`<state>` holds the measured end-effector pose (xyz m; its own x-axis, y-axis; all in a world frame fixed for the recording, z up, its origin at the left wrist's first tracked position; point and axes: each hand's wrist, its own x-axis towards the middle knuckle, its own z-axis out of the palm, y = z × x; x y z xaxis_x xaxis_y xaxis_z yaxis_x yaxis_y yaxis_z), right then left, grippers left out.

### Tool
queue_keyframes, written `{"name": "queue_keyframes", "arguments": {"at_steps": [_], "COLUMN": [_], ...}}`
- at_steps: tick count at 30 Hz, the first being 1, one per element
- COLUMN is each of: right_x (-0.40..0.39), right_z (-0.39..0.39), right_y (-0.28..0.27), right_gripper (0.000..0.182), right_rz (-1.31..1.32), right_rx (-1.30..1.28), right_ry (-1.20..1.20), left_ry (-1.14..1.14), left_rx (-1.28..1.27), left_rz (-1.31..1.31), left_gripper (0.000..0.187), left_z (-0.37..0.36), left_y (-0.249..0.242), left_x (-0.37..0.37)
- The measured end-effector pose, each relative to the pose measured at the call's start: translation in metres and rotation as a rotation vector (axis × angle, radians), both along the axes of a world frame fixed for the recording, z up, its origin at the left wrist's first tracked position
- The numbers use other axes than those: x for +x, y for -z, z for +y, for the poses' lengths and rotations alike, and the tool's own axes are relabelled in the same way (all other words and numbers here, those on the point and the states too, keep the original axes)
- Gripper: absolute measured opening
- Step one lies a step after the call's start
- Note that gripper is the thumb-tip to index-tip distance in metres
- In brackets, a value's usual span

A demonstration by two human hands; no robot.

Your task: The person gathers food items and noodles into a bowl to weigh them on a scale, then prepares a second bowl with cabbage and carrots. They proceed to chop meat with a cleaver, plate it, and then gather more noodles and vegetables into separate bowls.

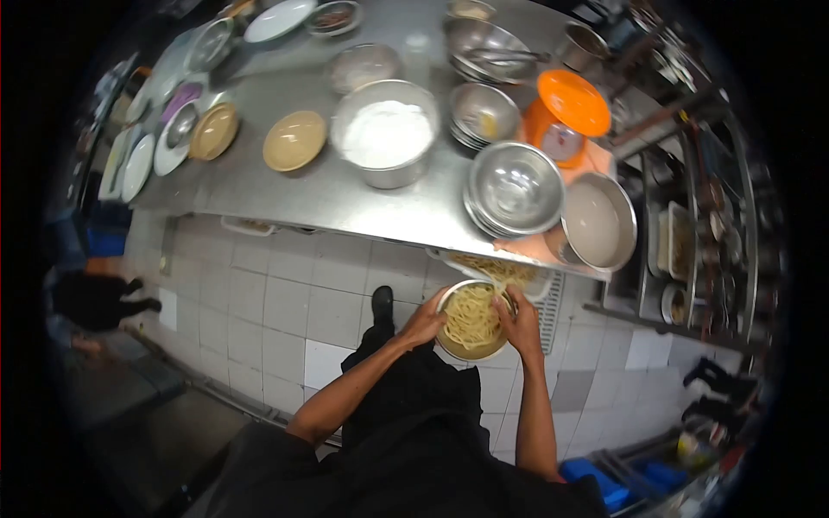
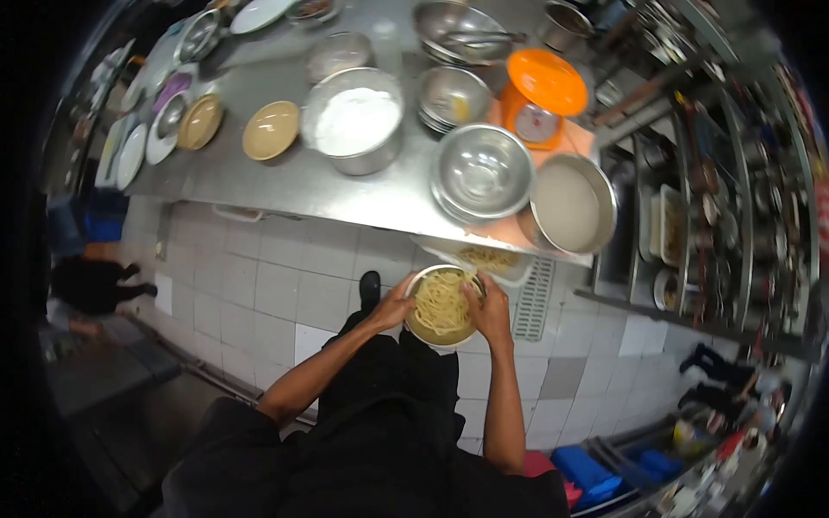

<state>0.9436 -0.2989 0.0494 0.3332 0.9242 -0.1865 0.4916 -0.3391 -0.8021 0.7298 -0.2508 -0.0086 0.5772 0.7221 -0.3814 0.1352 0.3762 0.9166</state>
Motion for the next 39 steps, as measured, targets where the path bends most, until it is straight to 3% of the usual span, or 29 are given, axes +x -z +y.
{"name": "queue_keyframes", "arguments": {"at_steps": [1, 3, 5, 6, 7, 8, 10, 11, 13, 14, 15, 16, 17, 18, 20, 22, 24, 26, 27, 28, 31, 34, 35, 36, 37, 38, 39], "right_x": [-0.009, -0.013, -0.020, -0.024, -0.022, -0.023, -0.033, -0.036, -0.026, -0.017, -0.008, 0.004, 0.035, 0.094, 0.077, 0.068, 0.065, 0.063, 0.062, 0.060, 0.064, 0.068, 0.069, 0.070, 0.073, 0.085, 0.059], "right_z": [0.004, 0.005, 0.015, 0.016, 0.016, 0.023, 0.028, 0.033, 0.036, 0.041, 0.051, 0.062, 0.070, 0.084, 0.086, 0.100, 0.110, 0.121, 0.125, 0.129, 0.132, 0.107, 0.094, 0.081, 0.062, 0.045, 0.041], "right_y": [-0.005, 0.025, 0.029, 0.040, 0.059, 0.070, 0.059, 0.067, 0.078, 0.086, 0.098, 0.118, 0.170, 0.312, 0.230, 0.216, 0.212, 0.212, 0.212, 0.214, 0.226, 0.254, 0.261, 0.260, 0.260, 0.253, 0.198], "right_gripper": [0.023, 0.020, 0.018, 0.015, 0.011, 0.007, 0.017, 0.017, 0.022, 0.022, 0.022, 0.021, 0.026, 0.035, 0.033, 0.031, 0.030, 0.029, 0.028, 0.028, 0.028, 0.029, 0.030, 0.030, 0.031, 0.034, 0.034], "right_rz": [0.013, 0.138, 0.044, 0.020, 0.056, -0.026, 0.009, 0.017, 0.246, 0.248, -0.123, -0.494, -0.236, -0.081, -0.453, -0.528, -0.566, -0.579, -0.583, -0.577, -0.502, -0.375, -0.332, -0.322, -0.332, -0.467, -0.344], "right_rx": [0.045, 0.206, 0.193, 0.191, 0.247, 0.382, -0.015, 0.005, 0.127, 0.136, 0.106, 0.077, 0.101, 0.159, 0.083, 0.104, 0.127, 0.161, 0.185, 0.205, 0.284, 0.323, 0.334, 0.357, 0.410, 0.303, 0.204], "right_ry": [-0.059, 0.000, -0.054, -0.139, -0.256, -0.453, -0.515, -0.550, -0.031, -0.043, -0.142, -0.231, -0.330, -0.282, -0.144, -0.017, 0.087, 0.161, 0.197, 0.220, 0.251, 0.205, 0.194, 0.197, 0.225, 0.063, 0.345], "left_ry": [-0.054, -0.030, 0.034, -0.047, -0.096, -0.050, -0.022, -0.057, -0.060, -0.071, -0.064, -0.054, -0.060, -0.094, -0.123, -0.373, -0.345, -0.282, -0.363, -0.350, -0.347, -0.259, -0.304, -0.162, -0.262, -0.319, -0.319], "left_rx": [0.043, -0.165, -0.356, -0.246, -0.175, -0.178, -0.155, -0.125, -0.125, -0.115, -0.070, -0.023, -0.013, -0.125, -0.232, -0.101, -0.021, 0.035, 0.137, 0.140, -0.125, 0.040, 0.285, 0.056, 0.005, 0.004, -0.087], "left_rz": [-0.014, 0.102, 0.050, 0.017, -0.063, -0.009, 0.076, 0.038, 0.051, 0.050, 0.103, 0.157, 0.156, 0.093, 0.036, -0.133, -0.097, 0.110, 0.036, 0.027, 0.125, 0.511, 0.448, 0.525, 0.363, 0.396, 0.303], "left_gripper": [0.062, 0.056, 0.066, 0.067, 0.069, 0.074, 0.075, 0.076, 0.074, 0.074, 0.073, 0.071, 0.071, 0.068, 0.065, 0.056, 0.051, 0.050, 0.055, 0.055, 0.061, 0.054, 0.050, 0.047, 0.045, 0.044, 0.046], "left_z": [-0.004, -0.005, -0.006, -0.008, -0.016, -0.012, -0.007, -0.010, -0.014, -0.015, -0.016, -0.016, -0.016, -0.020, -0.029, -0.038, -0.045, -0.040, -0.047, -0.043, -0.037, -0.037, -0.042, -0.033, -0.036, -0.030, -0.010], "left_y": [0.000, -0.001, 0.020, -0.009, 0.020, 0.017, -0.004, 0.005, 0.005, 0.000, -0.010, -0.021, -0.031, -0.040, -0.020, 0.043, 0.015, -0.005, 0.038, 0.027, 0.002, 0.079, 0.121, 0.127, 0.172, 0.160, 0.105], "left_x": [-0.002, -0.011, -0.016, -0.024, -0.024, -0.033, -0.049, -0.051, -0.057, -0.061, -0.067, -0.075, -0.081, -0.087, -0.089, -0.085, -0.087, -0.083, -0.076, -0.075, -0.078, -0.072, -0.076, -0.079, -0.083, -0.066, -0.059]}}
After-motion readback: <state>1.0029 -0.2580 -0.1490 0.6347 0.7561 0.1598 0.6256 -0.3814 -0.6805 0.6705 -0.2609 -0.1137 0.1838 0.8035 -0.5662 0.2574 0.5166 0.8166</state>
